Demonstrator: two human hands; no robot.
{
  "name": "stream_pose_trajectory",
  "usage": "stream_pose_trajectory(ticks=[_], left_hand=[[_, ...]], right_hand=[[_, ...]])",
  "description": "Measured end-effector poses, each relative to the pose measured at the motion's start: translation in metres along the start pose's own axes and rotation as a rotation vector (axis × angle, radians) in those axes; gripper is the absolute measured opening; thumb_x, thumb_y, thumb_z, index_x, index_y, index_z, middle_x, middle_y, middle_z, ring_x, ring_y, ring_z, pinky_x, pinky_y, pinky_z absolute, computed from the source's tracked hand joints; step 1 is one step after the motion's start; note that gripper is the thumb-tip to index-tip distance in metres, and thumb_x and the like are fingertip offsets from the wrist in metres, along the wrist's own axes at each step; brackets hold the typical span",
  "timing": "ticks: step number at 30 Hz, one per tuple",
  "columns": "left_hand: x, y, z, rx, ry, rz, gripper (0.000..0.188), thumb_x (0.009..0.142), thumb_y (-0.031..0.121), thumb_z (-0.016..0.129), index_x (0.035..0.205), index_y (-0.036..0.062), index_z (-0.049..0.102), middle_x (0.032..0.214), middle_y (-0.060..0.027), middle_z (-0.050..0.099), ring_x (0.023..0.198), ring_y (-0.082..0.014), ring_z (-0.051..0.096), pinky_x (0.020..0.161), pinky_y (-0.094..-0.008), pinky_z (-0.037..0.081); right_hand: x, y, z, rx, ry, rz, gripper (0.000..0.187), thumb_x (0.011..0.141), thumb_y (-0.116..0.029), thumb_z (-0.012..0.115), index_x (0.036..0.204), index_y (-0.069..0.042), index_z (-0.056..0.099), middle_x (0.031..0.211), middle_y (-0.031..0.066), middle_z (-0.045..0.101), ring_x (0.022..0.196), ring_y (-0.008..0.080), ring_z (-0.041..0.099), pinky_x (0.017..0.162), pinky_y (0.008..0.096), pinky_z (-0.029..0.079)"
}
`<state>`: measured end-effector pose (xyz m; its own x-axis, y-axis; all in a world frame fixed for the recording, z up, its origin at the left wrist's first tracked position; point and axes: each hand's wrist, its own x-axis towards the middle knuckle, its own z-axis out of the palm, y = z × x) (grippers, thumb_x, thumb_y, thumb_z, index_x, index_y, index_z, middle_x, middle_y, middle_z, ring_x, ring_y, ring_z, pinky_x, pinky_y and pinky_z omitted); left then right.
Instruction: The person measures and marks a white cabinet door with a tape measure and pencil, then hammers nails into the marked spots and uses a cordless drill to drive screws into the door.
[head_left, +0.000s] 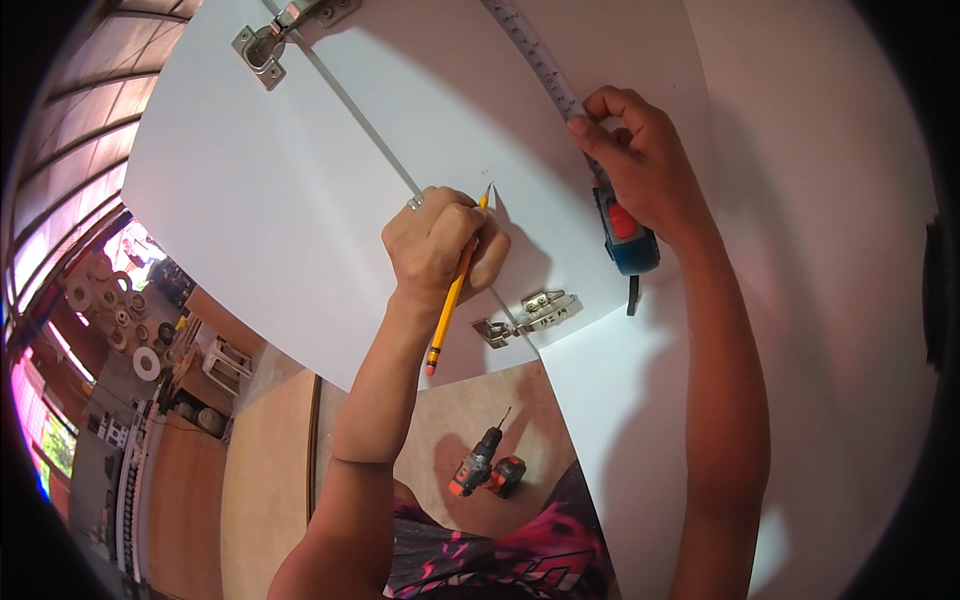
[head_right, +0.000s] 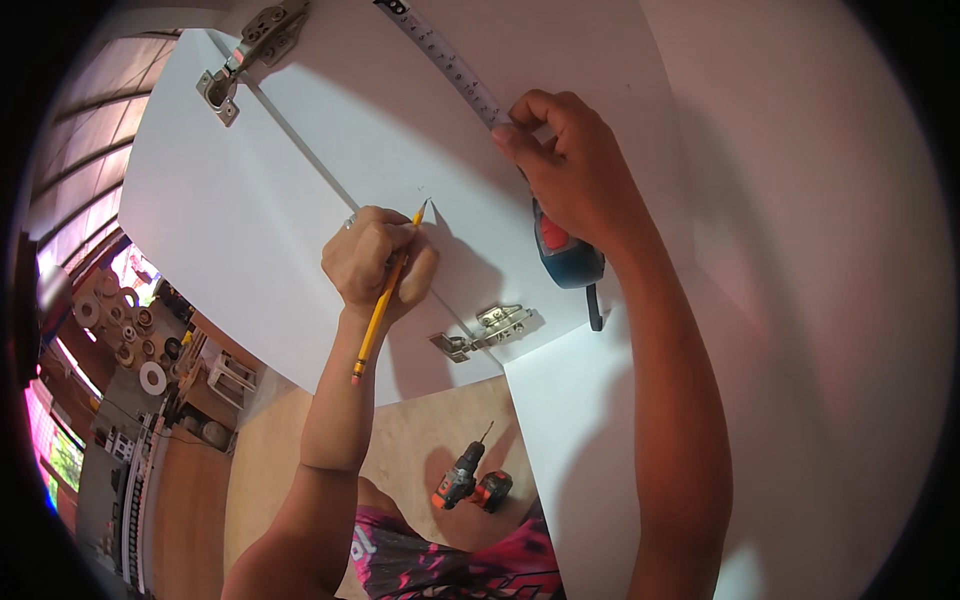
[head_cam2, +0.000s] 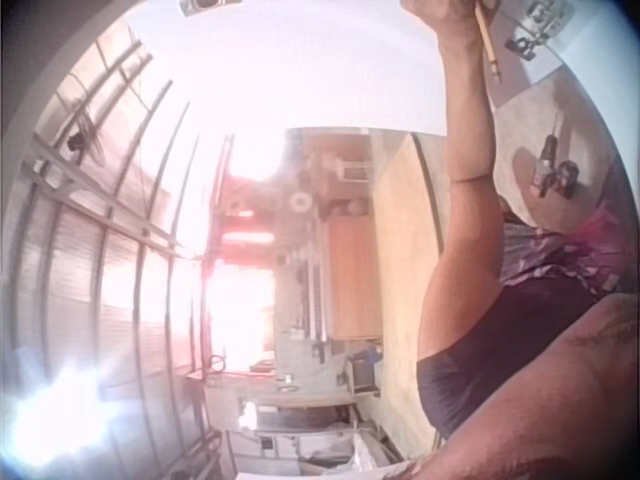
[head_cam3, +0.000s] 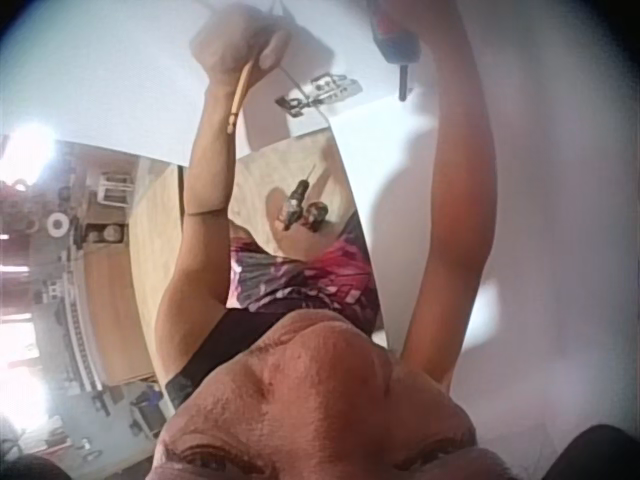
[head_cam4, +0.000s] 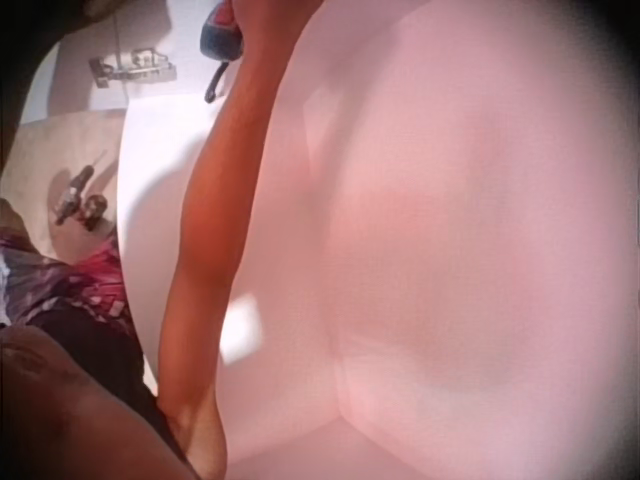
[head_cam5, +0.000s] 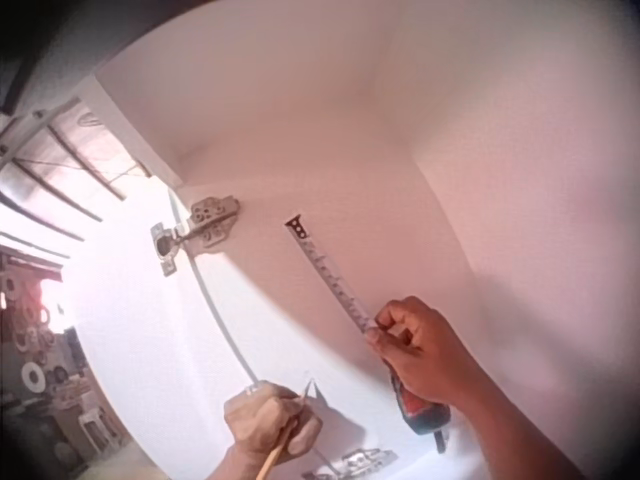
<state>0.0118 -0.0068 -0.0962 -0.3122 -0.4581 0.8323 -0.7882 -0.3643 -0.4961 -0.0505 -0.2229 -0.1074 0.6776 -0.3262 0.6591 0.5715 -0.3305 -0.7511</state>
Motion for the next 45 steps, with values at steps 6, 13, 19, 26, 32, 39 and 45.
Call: stream_pose_trajectory(ticks=[6,13,19,26,32,39,45], left_hand=[[0.0003,0.0005,-0.0003,0.023,-0.025,0.004,0.02,0.052,-0.002,0.065,0.066,0.0059,0.053,0.061,-0.0074,0.059,0.044,-0.0166,0.052,0.043,-0.0256,0.04],[-0.0004,0.0009,-0.0011,0.03,-0.043,-0.009,0.019,0.053,-0.001,0.066,0.066,0.0051,0.054,0.062,-0.0079,0.06,0.045,-0.0167,0.052,0.043,-0.026,0.041],[-0.0005,0.0003,0.001,-0.018,-0.005,-0.008,0.018,0.053,-0.002,0.065,0.066,0.0037,0.055,0.062,-0.0086,0.06,0.045,-0.0166,0.052,0.043,-0.0254,0.04],[0.0007,-0.0005,0.0004,-0.035,0.003,0.015,0.018,0.052,-0.003,0.064,0.066,0.0031,0.054,0.062,-0.0093,0.059,0.044,-0.0167,0.051,0.042,-0.0252,0.038],[0.0002,-0.0017,0.001,-0.019,0.004,0.01,0.017,0.052,-0.003,0.064,0.065,0.0034,0.054,0.061,-0.0089,0.059,0.044,-0.0163,0.051,0.042,-0.025,0.038],[0.0005,-0.0008,0.0006,-0.007,-0.017,0.018,0.017,0.053,-0.003,0.064,0.066,0.0034,0.054,0.061,-0.0087,0.059,0.044,-0.0167,0.051,0.043,-0.0253,0.038],[0.0001,-0.0015,0.0014,-0.009,-0.004,0.04,0.018,0.052,-0.003,0.064,0.065,0.0038,0.053,0.061,-0.0087,0.059,0.044,-0.0167,0.05,0.042,-0.0254,0.037]], right_hand=[[0.0006,0.0048,0.0015,0.012,0.019,-0.028,0.027,0.092,-0.026,0.067,0.101,-0.002,0.062,0.1,0.0053,0.061,0.065,0.0139,0.057,0.06,0.0311,0.051],[0.0006,0.0054,0.0015,0.012,0.012,-0.014,0.027,0.092,-0.026,0.067,0.102,-0.001,0.062,0.098,0.0058,0.061,0.066,0.0141,0.057,0.06,0.0308,0.051],[0.0003,0.005,0.0,0.021,0.01,-0.02,0.027,0.092,-0.026,0.067,0.101,-0.001,0.063,0.097,0.0064,0.061,0.066,0.0145,0.057,0.062,0.0307,0.051],[-0.0001,0.0024,0.0006,0.009,0.009,-0.021,0.027,0.092,-0.026,0.067,0.099,-0.001,0.063,0.096,0.0075,0.06,0.067,0.0151,0.057,0.062,0.0309,0.05],[0.0001,0.0025,-0.0005,0.023,-0.01,-0.018,0.027,0.092,-0.026,0.067,0.098,-0.001,0.063,0.094,0.0077,0.06,0.066,0.0151,0.057,0.062,0.0311,0.05],[0.0007,0.0045,-0.0003,0.027,-0.004,-0.022,0.027,0.092,-0.027,0.067,0.097,0.0,0.063,0.095,0.0082,0.06,0.063,0.0145,0.057,0.062,0.0311,0.05],[0.0003,0.0043,-0.0009,-0.01,-0.015,-0.022,0.028,0.092,-0.027,0.067,0.097,0.0,0.063,0.095,0.0085,0.06,0.066,0.0149,0.057,0.062,0.0318,0.05]])
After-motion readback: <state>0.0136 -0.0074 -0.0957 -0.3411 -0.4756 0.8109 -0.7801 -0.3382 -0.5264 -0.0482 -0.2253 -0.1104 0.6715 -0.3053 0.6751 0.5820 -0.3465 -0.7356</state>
